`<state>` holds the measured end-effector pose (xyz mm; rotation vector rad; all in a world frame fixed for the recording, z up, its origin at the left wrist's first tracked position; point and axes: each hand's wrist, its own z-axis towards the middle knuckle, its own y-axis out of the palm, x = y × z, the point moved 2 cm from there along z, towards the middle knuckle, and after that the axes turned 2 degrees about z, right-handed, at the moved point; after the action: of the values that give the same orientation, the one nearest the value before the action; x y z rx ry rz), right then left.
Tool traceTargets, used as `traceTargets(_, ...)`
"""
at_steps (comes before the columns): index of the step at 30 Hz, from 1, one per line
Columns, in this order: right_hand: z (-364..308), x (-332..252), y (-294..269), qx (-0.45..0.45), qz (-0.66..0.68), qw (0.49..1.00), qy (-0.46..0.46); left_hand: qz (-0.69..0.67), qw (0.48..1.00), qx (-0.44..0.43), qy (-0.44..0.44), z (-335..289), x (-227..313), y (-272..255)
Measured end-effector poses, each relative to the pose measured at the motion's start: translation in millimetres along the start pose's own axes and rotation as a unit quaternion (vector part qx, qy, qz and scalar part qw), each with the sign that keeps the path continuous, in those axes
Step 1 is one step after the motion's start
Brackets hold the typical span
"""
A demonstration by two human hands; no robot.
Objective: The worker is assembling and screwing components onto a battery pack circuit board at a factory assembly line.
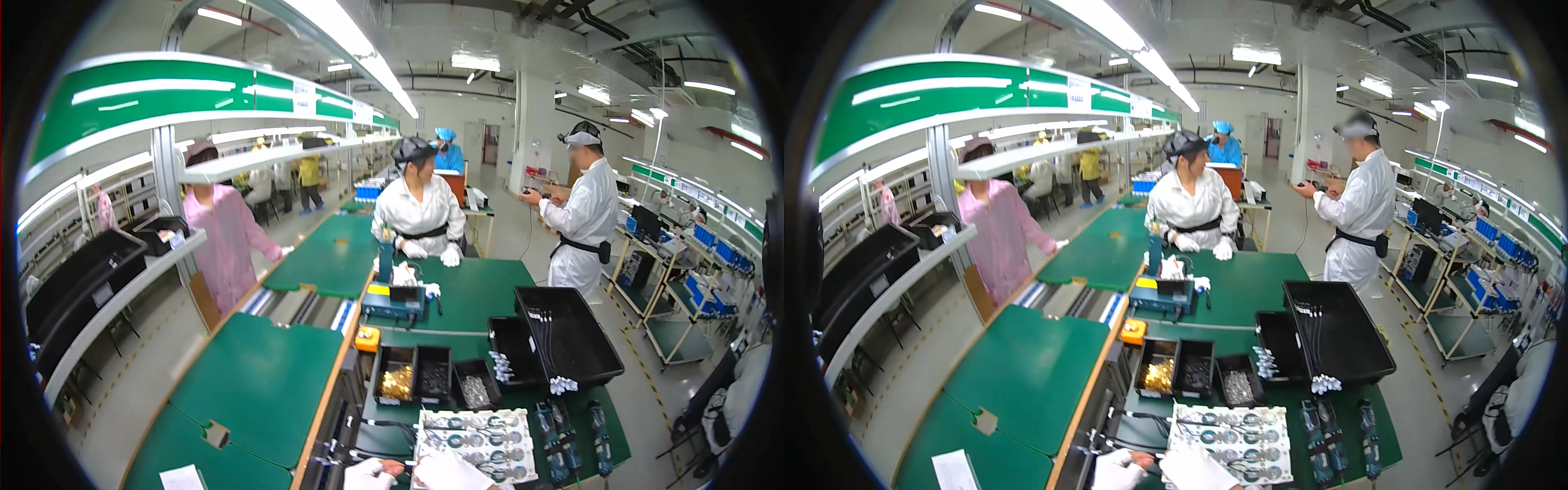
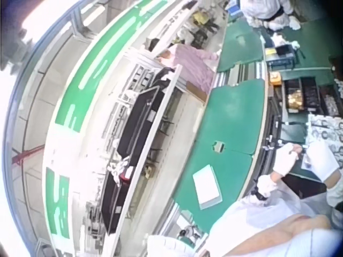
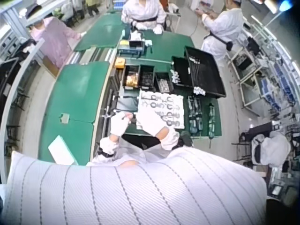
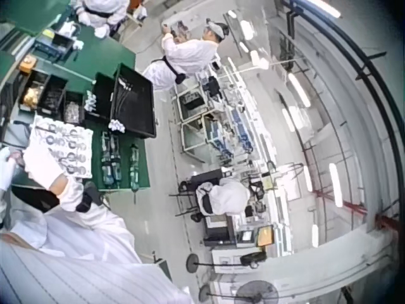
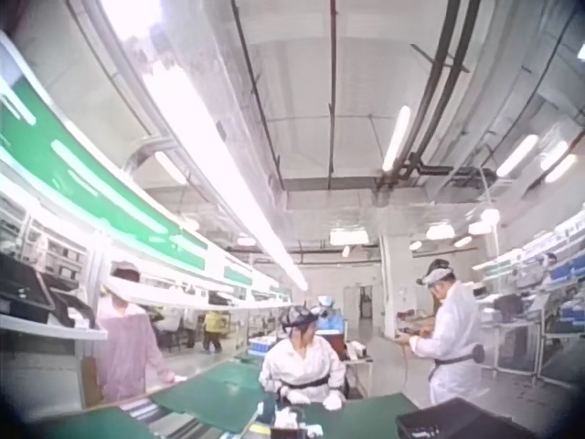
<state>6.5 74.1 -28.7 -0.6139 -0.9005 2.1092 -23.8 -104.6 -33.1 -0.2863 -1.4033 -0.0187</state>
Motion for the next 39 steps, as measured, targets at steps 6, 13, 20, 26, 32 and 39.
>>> traceTargets(6, 33, -17, -29, -0.089, 0.019, 0.996, 0.013, -0.058, 0.998, -0.027, -0.03, 4, -29, 3)
traceTargets(13, 39, -22, -16, -0.112, 0.011, 0.99, 0.088, 0.031, 0.999, -0.028, -0.031, 14, -14, -3)
traceTargets(20, 15, 5, 18, -0.099, 0.155, 0.938, 0.294, 0.02, 1.0, 0.014, 0.01, 28, -10, -7)
traceTargets(26, 34, 13, -28, -0.205, 0.148, 0.91, 0.328, 0.287, 0.947, -0.017, 0.144, 28, -6, 1)
traceTargets(32, 32, 27, -9, -0.193, 0.086, 0.963, 0.167, 0.297, 0.933, -0.048, 0.2, 45, -11, 3)
traceTargets(39, 22, 27, 11, -0.134, 0.046, 0.98, 0.138, 0.25, 0.961, -0.116, 0.039, 41, -7, -6)
